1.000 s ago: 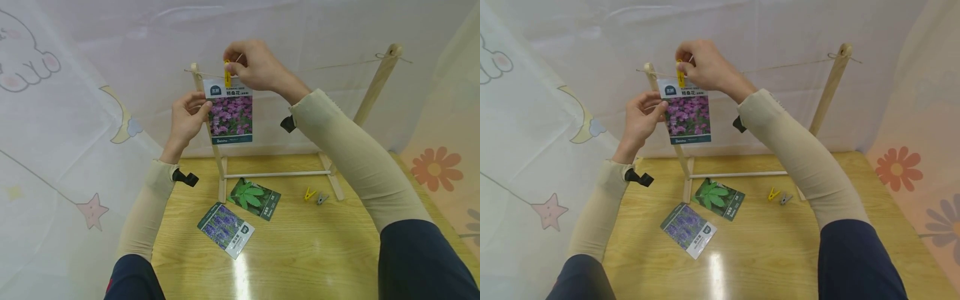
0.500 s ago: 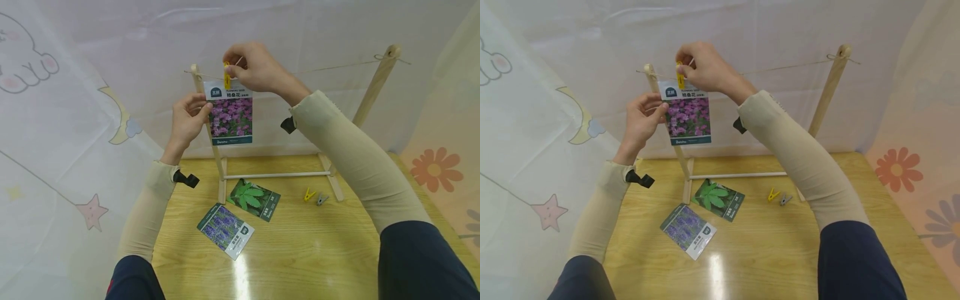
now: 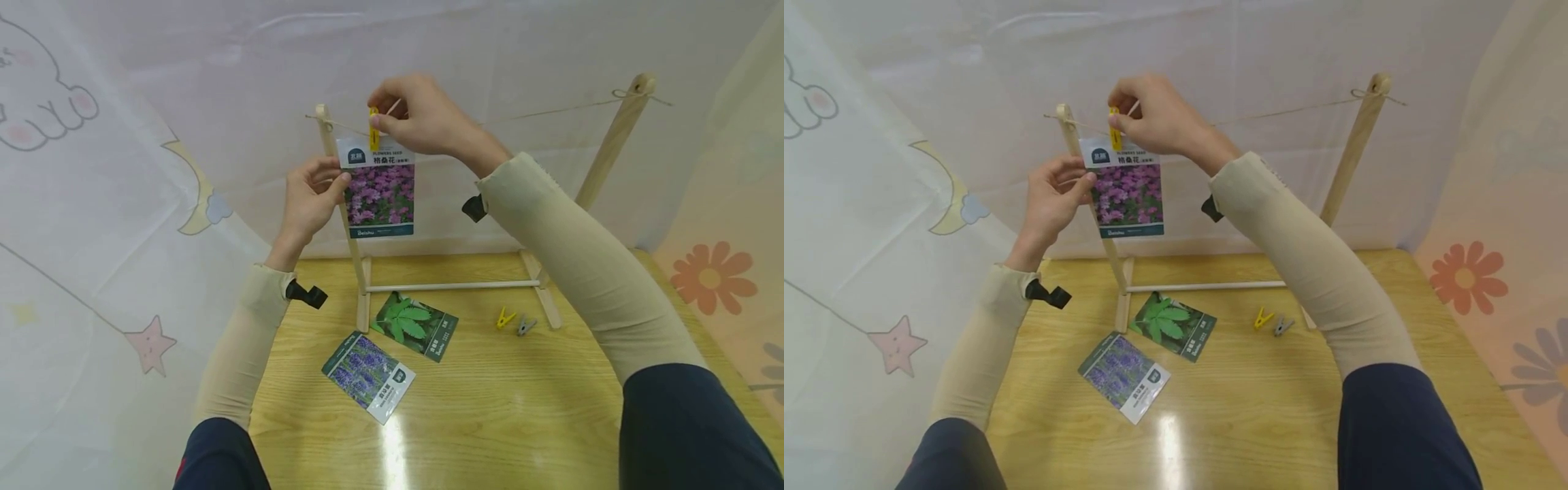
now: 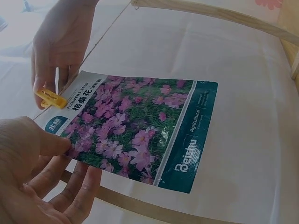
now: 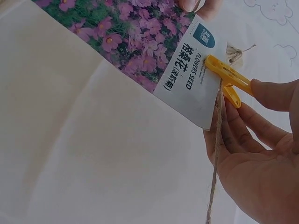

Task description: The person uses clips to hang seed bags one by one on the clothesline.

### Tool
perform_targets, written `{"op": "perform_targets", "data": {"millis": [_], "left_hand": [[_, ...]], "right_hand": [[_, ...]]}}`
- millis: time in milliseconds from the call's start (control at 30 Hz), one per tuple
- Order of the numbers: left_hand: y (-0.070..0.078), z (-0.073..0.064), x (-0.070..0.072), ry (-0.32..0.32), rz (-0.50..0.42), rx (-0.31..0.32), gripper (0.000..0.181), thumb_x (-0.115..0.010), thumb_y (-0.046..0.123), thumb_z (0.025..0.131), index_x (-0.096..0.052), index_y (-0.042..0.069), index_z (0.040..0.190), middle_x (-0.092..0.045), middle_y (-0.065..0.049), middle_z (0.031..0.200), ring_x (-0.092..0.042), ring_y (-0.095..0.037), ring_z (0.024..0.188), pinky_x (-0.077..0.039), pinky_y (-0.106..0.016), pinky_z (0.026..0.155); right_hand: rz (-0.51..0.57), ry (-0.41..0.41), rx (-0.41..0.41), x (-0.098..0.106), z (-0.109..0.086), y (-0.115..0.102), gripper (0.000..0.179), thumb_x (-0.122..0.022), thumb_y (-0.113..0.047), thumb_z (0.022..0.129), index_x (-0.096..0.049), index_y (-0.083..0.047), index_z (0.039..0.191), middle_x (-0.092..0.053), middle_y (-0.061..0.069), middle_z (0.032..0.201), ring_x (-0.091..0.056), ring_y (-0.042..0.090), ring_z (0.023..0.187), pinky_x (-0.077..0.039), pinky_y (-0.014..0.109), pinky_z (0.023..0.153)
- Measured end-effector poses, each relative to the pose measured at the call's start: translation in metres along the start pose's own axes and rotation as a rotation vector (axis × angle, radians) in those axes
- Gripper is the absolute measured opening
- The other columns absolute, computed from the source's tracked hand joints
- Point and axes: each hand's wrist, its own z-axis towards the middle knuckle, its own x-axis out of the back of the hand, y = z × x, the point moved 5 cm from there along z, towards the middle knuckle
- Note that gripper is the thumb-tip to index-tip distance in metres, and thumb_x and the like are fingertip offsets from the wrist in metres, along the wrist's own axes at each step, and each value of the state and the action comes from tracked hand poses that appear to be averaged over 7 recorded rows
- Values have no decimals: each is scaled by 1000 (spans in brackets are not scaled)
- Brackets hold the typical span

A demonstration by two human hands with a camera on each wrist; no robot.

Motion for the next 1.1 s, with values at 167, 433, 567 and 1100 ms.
{"op": "perform_targets", "data": {"millis": [167,433,567,1100], "left_hand": [[-1,-2,-1,-12,1,-5,26,-71,14,95,-66,1,117,-71,-14,104,-71,-22,86,-62,-37,76],[-6,-3,-1,-29,-3,17,31,-70,15,95,-65,0,121,-70,-16,110,-71,-27,89,-62,-35,78],[-8,-4,-2,-35,-22,26,33,-70,14,95,-65,-2,123,-70,-17,111,-71,-28,91,-62,-35,79],[-12,-6,-9,-52,-25,8,28,-69,12,96,-65,-1,121,-69,-18,110,-71,-30,93,-62,-35,77]], "right_hand": [[13,-3,10,-2,-2,4,40,-59,-29,102,-59,-4,135,-65,6,122,-66,17,103,-52,28,94],[42,-6,22,-3,-4,7,40,-61,-28,101,-60,-3,132,-65,8,120,-66,19,102,-53,31,94],[53,-7,28,-4,-4,8,38,-61,-26,101,-61,-3,131,-65,7,119,-66,18,102,-52,30,95],[61,-10,8,-5,-7,17,37,-61,-26,101,-61,-3,131,-65,7,121,-66,17,106,-52,30,97]]}}
